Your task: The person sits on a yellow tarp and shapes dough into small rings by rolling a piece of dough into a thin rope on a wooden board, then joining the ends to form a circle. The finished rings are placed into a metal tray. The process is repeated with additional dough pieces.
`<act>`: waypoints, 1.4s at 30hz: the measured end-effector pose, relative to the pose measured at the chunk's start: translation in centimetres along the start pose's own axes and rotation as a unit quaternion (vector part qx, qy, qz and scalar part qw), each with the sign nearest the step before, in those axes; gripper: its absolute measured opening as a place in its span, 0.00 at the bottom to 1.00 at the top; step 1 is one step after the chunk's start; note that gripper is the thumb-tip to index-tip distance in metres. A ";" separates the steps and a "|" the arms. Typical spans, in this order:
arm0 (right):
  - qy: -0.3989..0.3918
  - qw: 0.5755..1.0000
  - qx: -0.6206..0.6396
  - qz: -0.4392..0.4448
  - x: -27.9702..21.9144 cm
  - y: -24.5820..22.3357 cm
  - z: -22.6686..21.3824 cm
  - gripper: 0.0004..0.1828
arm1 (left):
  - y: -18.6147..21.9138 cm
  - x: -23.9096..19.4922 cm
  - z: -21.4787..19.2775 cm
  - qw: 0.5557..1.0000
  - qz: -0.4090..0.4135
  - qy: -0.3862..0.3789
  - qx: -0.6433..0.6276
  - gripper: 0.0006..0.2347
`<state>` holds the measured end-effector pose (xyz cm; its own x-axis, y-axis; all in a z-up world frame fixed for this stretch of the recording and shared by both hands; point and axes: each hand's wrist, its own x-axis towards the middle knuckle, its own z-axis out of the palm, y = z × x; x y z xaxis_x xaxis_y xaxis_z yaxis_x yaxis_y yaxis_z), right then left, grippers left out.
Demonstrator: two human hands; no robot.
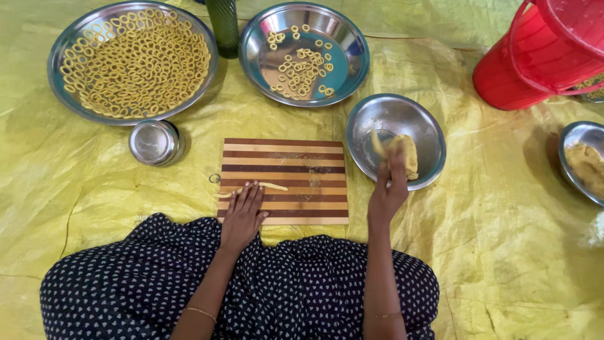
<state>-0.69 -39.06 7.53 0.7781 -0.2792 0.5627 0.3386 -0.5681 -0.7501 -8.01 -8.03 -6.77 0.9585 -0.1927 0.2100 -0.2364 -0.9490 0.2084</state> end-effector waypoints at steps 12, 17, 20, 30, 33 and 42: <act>-0.088 0.985 -0.119 0.088 0.2 8.0 0.5 0.18 | 17.1 2.3 -9.6 0.824 0.078 0.137 -0.545 0.06; -0.056 0.990 -0.084 0.100 0.0 6.4 0.1 0.13 | 23.2 1.9 -15.2 0.661 0.221 0.020 -0.716 0.04; -0.057 0.989 -0.072 0.116 -0.2 5.5 -0.1 0.13 | 22.6 1.7 -16.5 0.651 0.219 -0.003 -0.726 0.04; -0.069 0.989 -0.056 0.122 0.4 4.0 0.2 0.12 | 25.4 2.2 -18.5 0.649 0.207 -0.026 -0.732 0.10; -0.070 0.989 -0.047 0.118 0.3 3.9 0.2 0.12 | 25.3 2.6 -18.6 0.646 0.206 -0.029 -0.734 0.12; -0.079 0.986 0.016 0.148 -0.4 6.1 0.3 0.20 | 22.7 3.4 -16.3 0.669 0.193 -0.029 -0.718 0.18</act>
<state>1.18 -42.19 2.67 0.9170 -0.3042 0.2580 0.0986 -0.4539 -0.8856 -12.66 -26.12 14.28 0.7768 -0.4029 0.4840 -0.3372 0.3830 0.8600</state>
